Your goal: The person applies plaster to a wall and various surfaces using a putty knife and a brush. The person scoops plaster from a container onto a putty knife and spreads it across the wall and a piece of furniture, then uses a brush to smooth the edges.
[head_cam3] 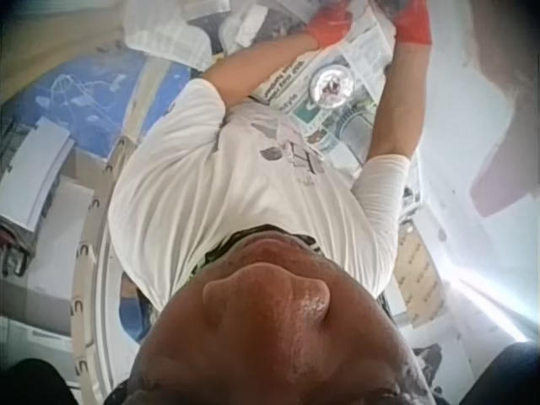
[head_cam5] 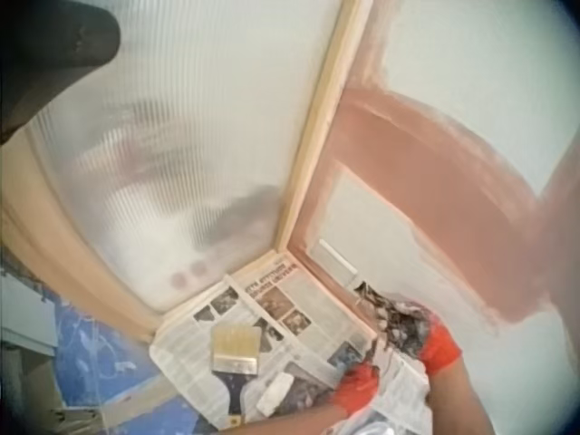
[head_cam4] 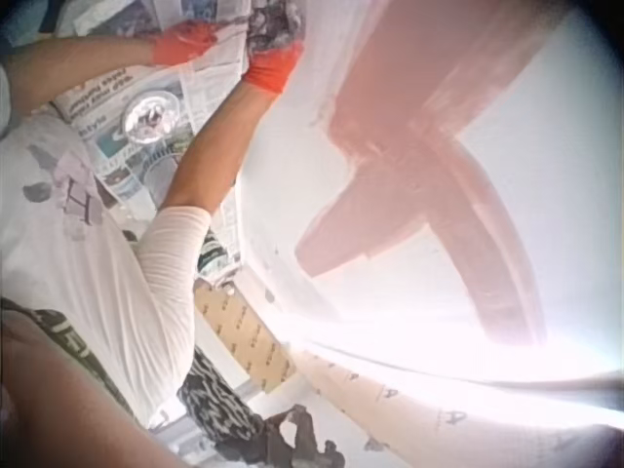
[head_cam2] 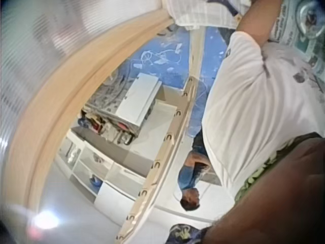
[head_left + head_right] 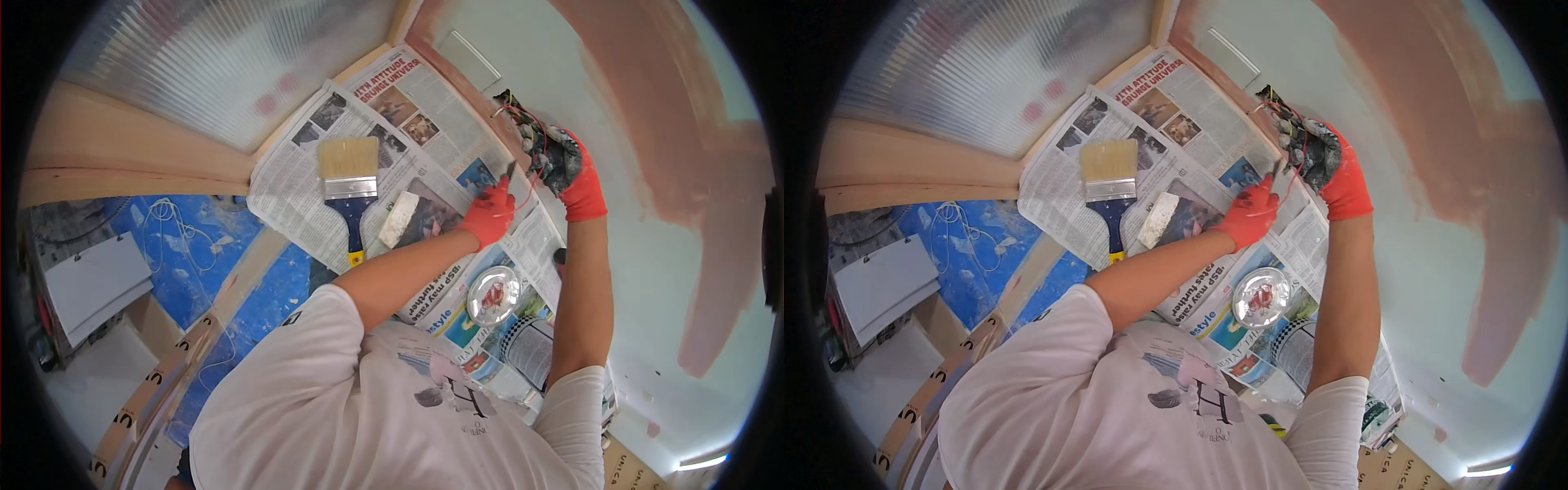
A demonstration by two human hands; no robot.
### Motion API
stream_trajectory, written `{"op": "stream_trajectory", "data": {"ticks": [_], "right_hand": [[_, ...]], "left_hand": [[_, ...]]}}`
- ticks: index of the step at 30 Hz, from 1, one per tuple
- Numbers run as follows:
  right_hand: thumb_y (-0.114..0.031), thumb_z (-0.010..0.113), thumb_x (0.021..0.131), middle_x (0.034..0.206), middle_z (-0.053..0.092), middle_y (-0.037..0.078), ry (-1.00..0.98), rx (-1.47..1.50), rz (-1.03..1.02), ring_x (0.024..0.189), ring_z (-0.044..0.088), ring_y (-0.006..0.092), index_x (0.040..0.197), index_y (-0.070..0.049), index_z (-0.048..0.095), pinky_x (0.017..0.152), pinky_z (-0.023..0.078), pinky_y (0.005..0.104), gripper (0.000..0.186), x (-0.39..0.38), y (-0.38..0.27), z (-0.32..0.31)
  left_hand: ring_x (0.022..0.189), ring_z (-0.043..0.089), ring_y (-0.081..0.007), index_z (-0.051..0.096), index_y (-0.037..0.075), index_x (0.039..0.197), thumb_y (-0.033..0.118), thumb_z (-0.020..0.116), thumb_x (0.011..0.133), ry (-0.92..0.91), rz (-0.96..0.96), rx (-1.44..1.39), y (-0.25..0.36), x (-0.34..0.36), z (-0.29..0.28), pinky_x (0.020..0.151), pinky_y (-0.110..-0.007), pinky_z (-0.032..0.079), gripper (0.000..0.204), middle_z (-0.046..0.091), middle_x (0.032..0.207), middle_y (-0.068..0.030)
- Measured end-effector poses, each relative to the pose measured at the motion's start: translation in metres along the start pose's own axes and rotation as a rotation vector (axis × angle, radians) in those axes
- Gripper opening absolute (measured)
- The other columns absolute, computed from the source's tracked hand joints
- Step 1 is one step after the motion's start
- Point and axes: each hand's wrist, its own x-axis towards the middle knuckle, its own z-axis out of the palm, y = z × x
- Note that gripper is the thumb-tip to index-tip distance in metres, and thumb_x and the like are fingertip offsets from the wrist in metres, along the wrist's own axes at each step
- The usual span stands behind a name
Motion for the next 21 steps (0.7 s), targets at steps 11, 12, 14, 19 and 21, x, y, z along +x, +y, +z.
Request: {"op": "stream_trajectory", "data": {"ticks": [11, 12, 14, 19, 21], "right_hand": [[-0.02, 0.055, 0.099, 0.104, 0.07, 0.012, 0.029, -0.169, 0.113, 0.083, 0.067, 0.0197, 0.124, 0.004, 0.059, 0.065, 0.051, 0.028, 0.035, -0.007, -0.031, 0.001], [-0.019, 0.055, 0.099, 0.106, 0.069, 0.012, 0.01, -0.157, 0.117, 0.086, 0.067, 0.0195, 0.126, 0.004, 0.058, 0.068, 0.052, 0.0281, 0.035, -0.006, -0.029, -0.002], [-0.018, 0.054, 0.1, 0.11, 0.068, 0.011, -0.001, -0.129, 0.125, 0.09, 0.067, 0.0191, 0.128, 0.005, 0.057, 0.072, 0.054, 0.0281, 0.037, -0.012, -0.026, -0.012], [-0.009, 0.059, 0.096, 0.117, 0.066, 0.01, 0.014, -0.313, 0.002, 0.101, 0.063, 0.0149, 0.128, 0.004, 0.057, 0.087, 0.052, 0.0288, 0.035, -0.007, -0.014, -0.027], [-0.005, 0.061, 0.094, 0.118, 0.066, 0.01, 0.001, -0.414, -0.048, 0.103, 0.062, 0.0139, 0.129, 0.003, 0.057, 0.091, 0.051, 0.0286, 0.036, -0.009, -0.014, -0.03]], "left_hand": [[0.101, 0.06, -0.0409, 0.054, 0.003, 0.125, 0.027, 0.05, 0.094, 0.412, -0.386, -0.315, -0.124, 0.031, -0.138, 0.087, -0.048, 0.047, 0.039, 0.057, 0.126, -0.0249], [0.102, 0.06, -0.0408, 0.054, 0.003, 0.126, 0.027, 0.049, 0.094, 0.436, -0.43, -0.328, -0.132, 0.036, -0.148, 0.089, -0.047, 0.047, 0.04, 0.056, 0.128, -0.0247], [0.114, 0.057, -0.0401, 0.052, 0.002, 0.132, 0.03, 0.047, 0.095, 0.329, -0.556, -0.525, -0.141, 0.051, -0.175, 0.098, -0.045, 0.044, 0.046, 0.056, 0.131, -0.0249], [0.127, 0.051, -0.039, 0.047, 0.003, 0.14, 0.032, 0.047, 0.095, 0.427, -0.572, -0.478, -0.185, 0.078, -0.182, 0.108, -0.043, 0.039, 0.053, 0.055, 0.135, -0.0253], [0.13, 0.048, -0.0383, 0.047, 0.003, 0.14, 0.032, 0.046, 0.096, 0.391, -0.565, -0.496, -0.194, 0.083, -0.185, 0.109, -0.043, 0.038, 0.053, 0.052, 0.139, -0.0252]]}}
